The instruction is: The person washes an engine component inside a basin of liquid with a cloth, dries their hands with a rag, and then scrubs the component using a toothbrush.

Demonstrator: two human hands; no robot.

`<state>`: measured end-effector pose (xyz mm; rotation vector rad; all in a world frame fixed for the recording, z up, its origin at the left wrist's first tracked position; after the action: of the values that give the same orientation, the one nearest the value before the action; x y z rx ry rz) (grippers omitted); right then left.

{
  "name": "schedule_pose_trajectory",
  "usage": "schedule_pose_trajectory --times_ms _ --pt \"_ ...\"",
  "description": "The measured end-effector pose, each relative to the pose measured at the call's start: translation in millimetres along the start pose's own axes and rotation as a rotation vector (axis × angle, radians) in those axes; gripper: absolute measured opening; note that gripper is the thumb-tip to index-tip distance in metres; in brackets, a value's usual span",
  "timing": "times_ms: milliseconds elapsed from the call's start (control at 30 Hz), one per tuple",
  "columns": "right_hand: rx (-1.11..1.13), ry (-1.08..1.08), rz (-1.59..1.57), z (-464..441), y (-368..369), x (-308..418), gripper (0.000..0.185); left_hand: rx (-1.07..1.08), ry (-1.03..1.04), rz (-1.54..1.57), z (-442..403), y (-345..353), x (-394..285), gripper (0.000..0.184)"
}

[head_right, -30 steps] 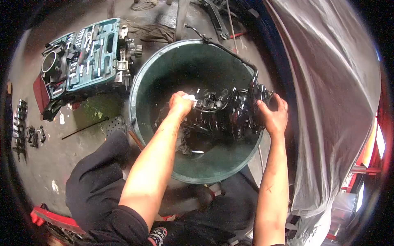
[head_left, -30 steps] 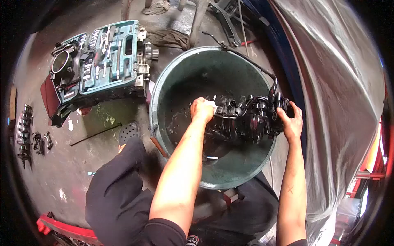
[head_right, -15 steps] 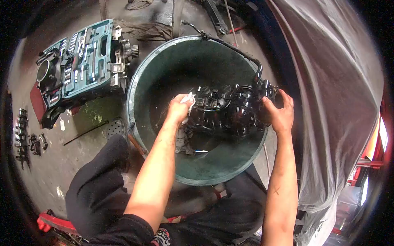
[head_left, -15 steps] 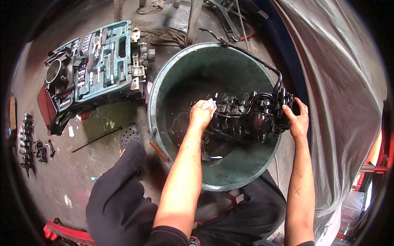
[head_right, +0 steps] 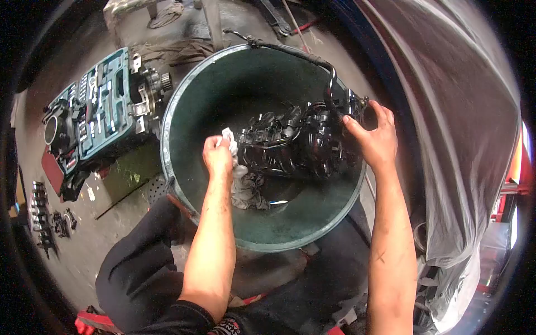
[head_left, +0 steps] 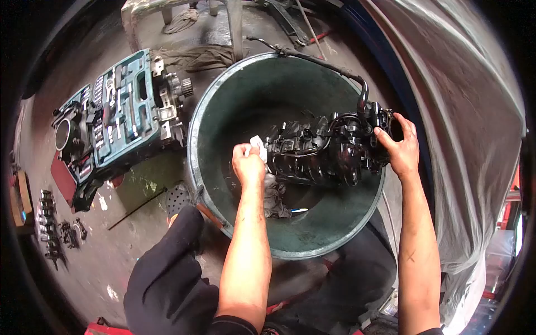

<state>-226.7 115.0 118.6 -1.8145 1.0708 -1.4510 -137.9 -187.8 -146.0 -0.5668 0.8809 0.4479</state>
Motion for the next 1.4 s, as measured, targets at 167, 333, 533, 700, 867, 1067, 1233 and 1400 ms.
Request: schedule_pose_trajectory --times_ms 167,333,533,700,867,1067,1233,1400 --pt "-0.015 -0.003 0.032 -3.2 1.0 -2.0 0.084 0.382 0.268 -0.298 8.5 13.6 -46.0 0.02" --pt "-0.015 0.004 0.016 -1.9 0.5 -0.6 0.085 0.375 0.557 -0.419 13.7 8.5 -47.0 0.026" --pt "-0.04 0.004 0.039 3.0 1.4 -1.6 0.088 0.405 0.798 -0.871 22.8 10.7 -63.0 0.034" --pt "-0.041 0.043 0.029 4.9 1.1 -2.8 0.09 0.149 0.762 -1.011 39.0 -0.8 -67.7 0.035" --pt "-0.037 0.065 0.037 5.3 0.5 -10.5 0.091 -0.143 0.451 -0.705 -3.9 -59.0 -33.0 0.024" --pt "-0.018 0.096 0.063 5.0 1.3 -8.0 0.091 0.051 -0.025 0.051 5.8 -66.4 -9.5 0.004" --pt "-0.013 0.086 0.074 4.6 0.8 -6.9 0.091 0.048 0.102 0.101 24.3 -72.9 -34.4 0.01" --pt "-0.01 0.104 0.097 5.8 2.3 -7.8 0.091 0.216 0.42 -0.256 44.5 -26.7 -89.7 0.023"
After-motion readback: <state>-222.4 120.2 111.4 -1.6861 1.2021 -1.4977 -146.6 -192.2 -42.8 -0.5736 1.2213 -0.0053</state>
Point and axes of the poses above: each hand's wrist, its own z-axis away from the middle knuckle, its own y-axis out of the palm, x = y × z, the point moved 6 cm from there along -z, towards the middle knuckle, and after that the axes turned 15 degrees about -z, right-handed, at the moved point
